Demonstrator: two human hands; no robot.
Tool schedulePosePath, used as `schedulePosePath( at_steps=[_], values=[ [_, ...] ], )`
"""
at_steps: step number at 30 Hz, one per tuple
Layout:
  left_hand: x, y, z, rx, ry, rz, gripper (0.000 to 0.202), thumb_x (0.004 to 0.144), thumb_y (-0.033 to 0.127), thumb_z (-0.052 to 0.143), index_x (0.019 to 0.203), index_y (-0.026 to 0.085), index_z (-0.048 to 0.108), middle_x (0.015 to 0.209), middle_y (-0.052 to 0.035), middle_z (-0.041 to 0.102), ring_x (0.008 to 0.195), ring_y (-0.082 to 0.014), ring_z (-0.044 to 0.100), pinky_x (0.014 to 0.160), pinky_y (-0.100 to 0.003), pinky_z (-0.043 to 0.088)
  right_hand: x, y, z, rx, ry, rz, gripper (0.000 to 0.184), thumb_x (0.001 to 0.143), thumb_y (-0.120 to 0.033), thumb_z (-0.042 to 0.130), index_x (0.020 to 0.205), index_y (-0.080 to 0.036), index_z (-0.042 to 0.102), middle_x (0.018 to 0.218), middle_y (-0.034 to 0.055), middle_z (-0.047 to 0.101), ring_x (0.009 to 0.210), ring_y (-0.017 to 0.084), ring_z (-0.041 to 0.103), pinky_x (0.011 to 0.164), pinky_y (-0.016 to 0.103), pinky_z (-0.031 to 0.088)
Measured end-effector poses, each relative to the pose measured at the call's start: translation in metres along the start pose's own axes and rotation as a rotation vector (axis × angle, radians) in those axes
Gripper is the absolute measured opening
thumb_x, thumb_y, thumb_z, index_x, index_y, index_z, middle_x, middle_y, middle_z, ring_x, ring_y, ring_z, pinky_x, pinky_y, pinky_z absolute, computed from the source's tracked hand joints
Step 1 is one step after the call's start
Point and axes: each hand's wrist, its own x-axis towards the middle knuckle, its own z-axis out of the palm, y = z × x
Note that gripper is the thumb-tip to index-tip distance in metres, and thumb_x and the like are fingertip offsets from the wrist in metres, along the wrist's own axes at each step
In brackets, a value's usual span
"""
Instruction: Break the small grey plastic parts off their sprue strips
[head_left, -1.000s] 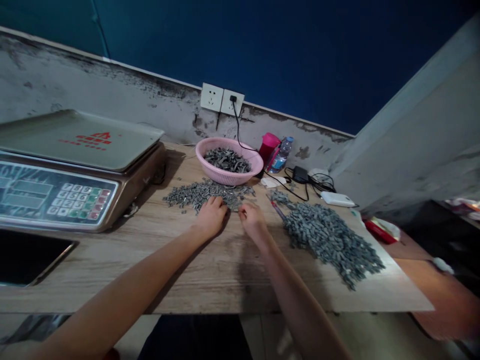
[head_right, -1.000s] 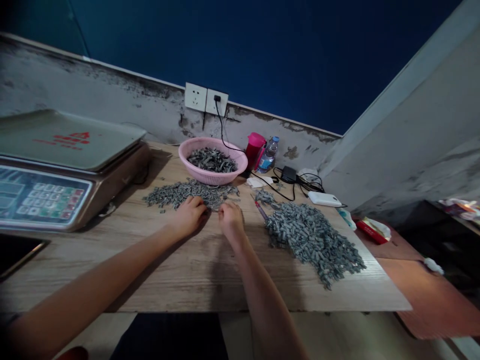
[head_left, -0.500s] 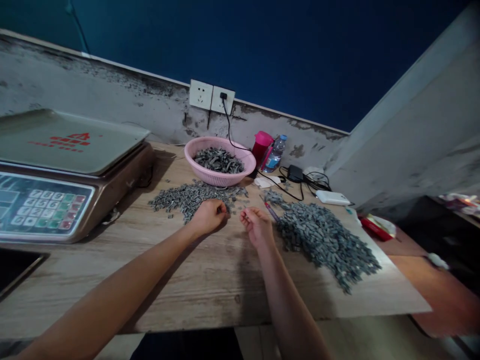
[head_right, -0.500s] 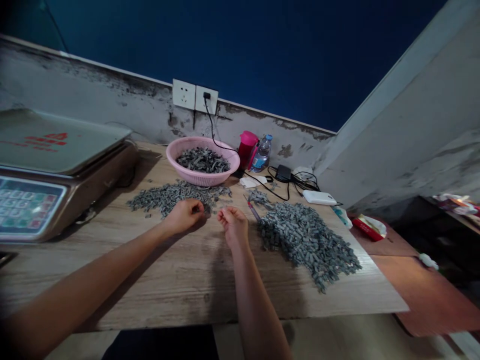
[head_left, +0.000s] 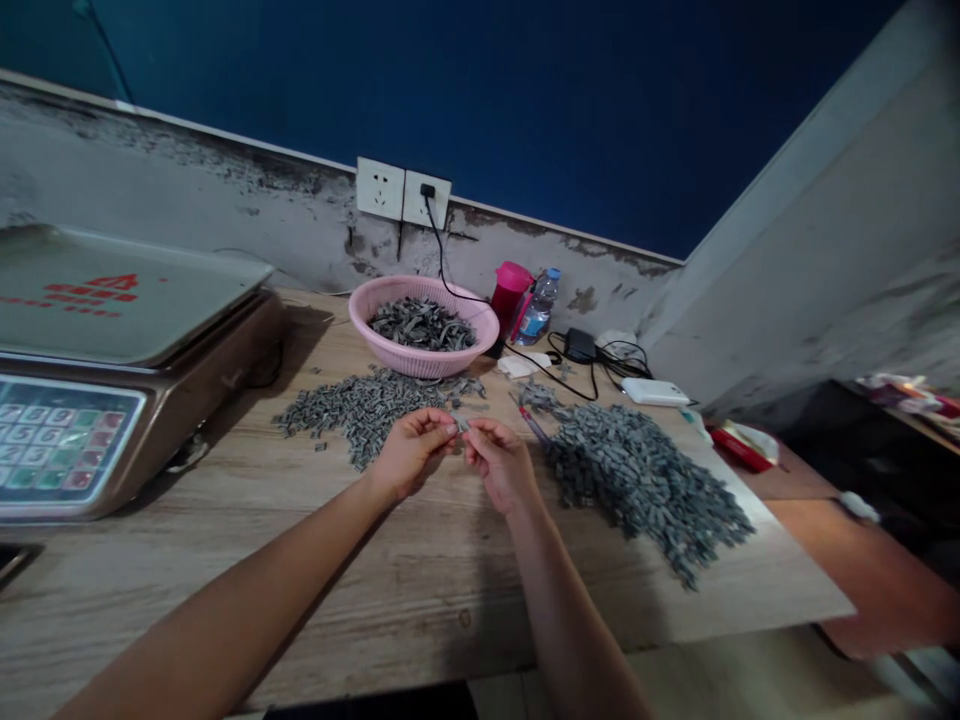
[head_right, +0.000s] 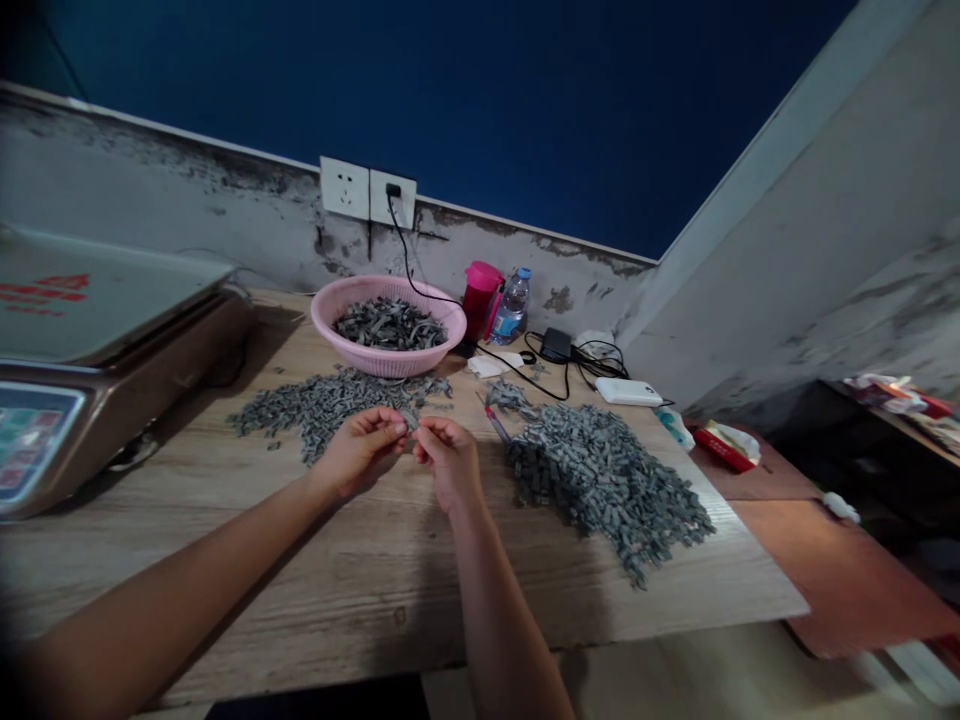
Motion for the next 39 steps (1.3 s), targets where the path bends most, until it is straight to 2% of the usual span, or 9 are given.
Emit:
schedulePosePath(
  at_steps=[5,9,14,19,22,26,30,35,39],
  values=[
    [-0.003,-0.007,0.003,0.107,-0.007,0.081,0.024,0.058,0.022,0.078,0.072,0.011,0.061,0.061,-0.0011,0.062,0.056,-0.0089,0.056,0.056,-0.018,0.045,-0.003,0.004,0.001,-0.071,0.018,0.034,0.020,0.062,-0.029,0.074,0.073,-0.016,0.063,0.054,-0.0025,0.058,0.049,0.008,0.051,0.049,0.019,0.041],
    [-0.004,-0.013,0.002,0.086,-0.024,0.070,0.031,0.054,0.021,0.080,0.079,0.012,0.062,0.071,-0.0023,0.065,0.061,-0.0115,0.060,0.061,-0.023,0.048,-0.004,0.004,0.003,0.013,0.020,0.094,0.024,0.058,-0.031,0.077,0.068,-0.016,0.061,0.055,-0.0023,0.057,0.050,0.008,0.049,0.048,0.018,0.041],
    [-0.003,-0.014,-0.004,0.204,-0.019,0.105,0.029,0.057,0.023,0.078,0.079,0.012,0.063,0.074,-0.0019,0.064,0.064,-0.0104,0.058,0.062,-0.021,0.047,-0.005,0.007,0.004,0.079,-0.002,0.203,0.027,0.055,-0.033,0.078,0.066,-0.015,0.061,0.057,-0.0019,0.057,0.052,0.008,0.050,0.051,0.019,0.042],
    [-0.004,-0.010,-0.004,0.284,-0.077,0.122,0.028,0.062,0.027,0.076,0.082,0.013,0.062,0.077,-0.0027,0.064,0.067,-0.0111,0.058,0.064,-0.021,0.046,-0.004,0.004,-0.001,-0.074,0.016,0.094,0.025,0.061,-0.036,0.074,0.060,-0.016,0.059,0.050,-0.0046,0.049,0.047,0.007,0.041,0.045,0.018,0.033],
    [-0.006,-0.008,-0.002,0.306,-0.064,0.137,0.028,0.062,0.027,0.076,0.082,0.013,0.062,0.077,-0.0027,0.063,0.068,-0.0103,0.057,0.063,-0.019,0.044,-0.005,-0.003,-0.003,0.008,0.005,0.089,0.026,0.059,-0.033,0.076,0.060,-0.016,0.057,0.050,-0.0059,0.046,0.046,0.006,0.038,0.042,0.017,0.028],
    [-0.007,-0.007,-0.001,0.313,-0.060,0.145,0.026,0.062,0.024,0.076,0.082,0.013,0.062,0.076,-0.0022,0.064,0.067,-0.0094,0.057,0.064,-0.018,0.045,-0.006,-0.009,-0.002,0.195,-0.021,0.155,0.024,0.057,-0.027,0.078,0.062,-0.015,0.057,0.058,-0.0041,0.052,0.050,0.005,0.045,0.043,0.015,0.033],
    [-0.005,-0.008,-0.003,0.297,-0.064,0.153,0.026,0.063,0.023,0.075,0.084,0.013,0.062,0.076,-0.0030,0.065,0.070,-0.0104,0.060,0.069,-0.019,0.047,-0.006,-0.006,0.001,0.224,0.019,0.184,0.023,0.057,-0.021,0.077,0.060,-0.014,0.055,0.059,-0.0013,0.057,0.052,0.007,0.050,0.047,0.017,0.040],
    [-0.005,-0.010,-0.005,0.283,-0.083,0.143,0.025,0.066,0.022,0.073,0.087,0.014,0.062,0.077,-0.0030,0.065,0.069,-0.0108,0.061,0.069,-0.021,0.048,-0.006,-0.002,0.005,0.272,0.038,0.221,0.028,0.056,-0.017,0.076,0.055,-0.015,0.048,0.056,-0.0024,0.056,0.051,0.006,0.050,0.046,0.015,0.040],
    [-0.006,-0.009,-0.004,0.331,-0.070,0.165,0.023,0.066,0.022,0.072,0.086,0.014,0.062,0.075,-0.0023,0.064,0.066,-0.0110,0.060,0.067,-0.022,0.049,-0.007,0.000,0.009,0.273,0.059,0.249,0.028,0.056,-0.017,0.076,0.057,-0.015,0.049,0.056,-0.0022,0.057,0.051,0.006,0.050,0.047,0.015,0.041]
  ],
)
